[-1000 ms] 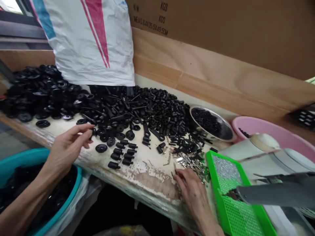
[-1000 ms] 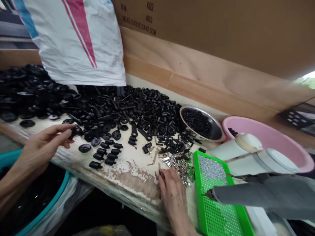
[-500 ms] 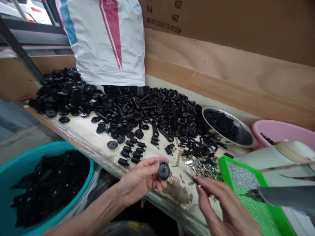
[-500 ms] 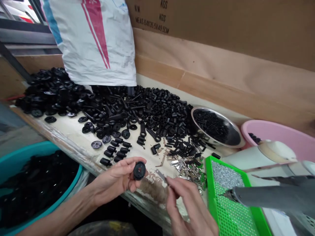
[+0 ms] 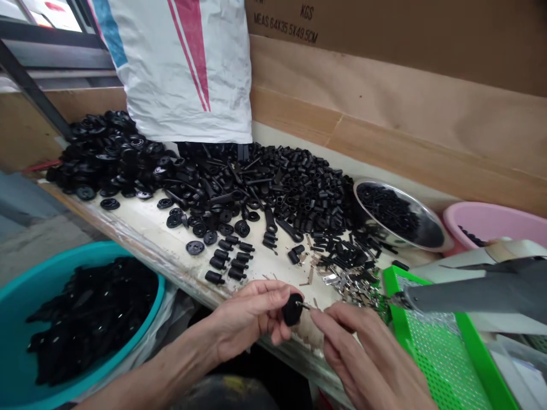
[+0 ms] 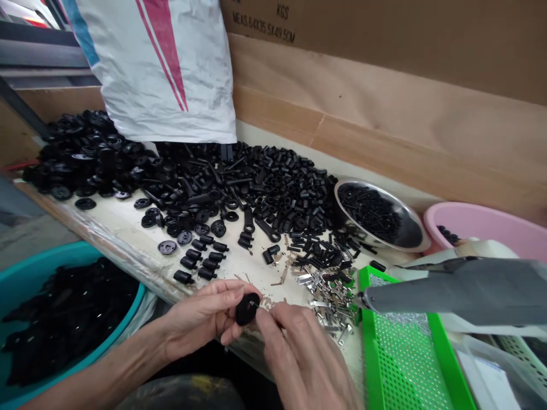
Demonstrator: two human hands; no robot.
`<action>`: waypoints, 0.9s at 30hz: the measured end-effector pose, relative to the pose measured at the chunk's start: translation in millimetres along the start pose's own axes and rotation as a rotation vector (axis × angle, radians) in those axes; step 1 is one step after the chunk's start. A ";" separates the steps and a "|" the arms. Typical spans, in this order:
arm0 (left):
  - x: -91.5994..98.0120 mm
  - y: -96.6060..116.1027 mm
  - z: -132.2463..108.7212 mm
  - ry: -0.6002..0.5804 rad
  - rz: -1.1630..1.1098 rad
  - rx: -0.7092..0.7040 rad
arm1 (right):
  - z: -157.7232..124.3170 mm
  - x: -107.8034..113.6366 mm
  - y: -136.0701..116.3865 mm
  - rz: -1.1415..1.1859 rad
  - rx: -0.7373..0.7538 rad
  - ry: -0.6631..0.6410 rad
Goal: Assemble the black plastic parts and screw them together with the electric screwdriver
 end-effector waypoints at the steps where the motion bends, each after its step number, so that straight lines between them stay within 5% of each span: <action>1: -0.3 -0.1 0.2 -0.007 -0.004 0.021 | -0.5 0.6 -1.0 0.010 0.027 0.006; 10: 0.3 -0.6 0.2 -0.005 -0.008 0.210 | -11.4 3.8 -8.6 0.024 0.016 0.011; 18: -4.5 -2.7 -4.6 -0.022 0.077 0.220 | 21.8 12.4 -15.4 -0.025 0.267 -0.065; 27: -6.3 -10.0 -1.0 -0.032 0.074 0.181 | 5.6 -18.1 -2.0 0.563 -0.233 -0.003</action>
Point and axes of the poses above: each hand's wrist, its own z-axis towards the middle knuckle, its own x-axis out of the back of the hand, y = z × x, the point moved 2 cm from there along z, towards the middle knuckle, and after that the axes turned 6 degrees about -x, right-handed, at the moved point
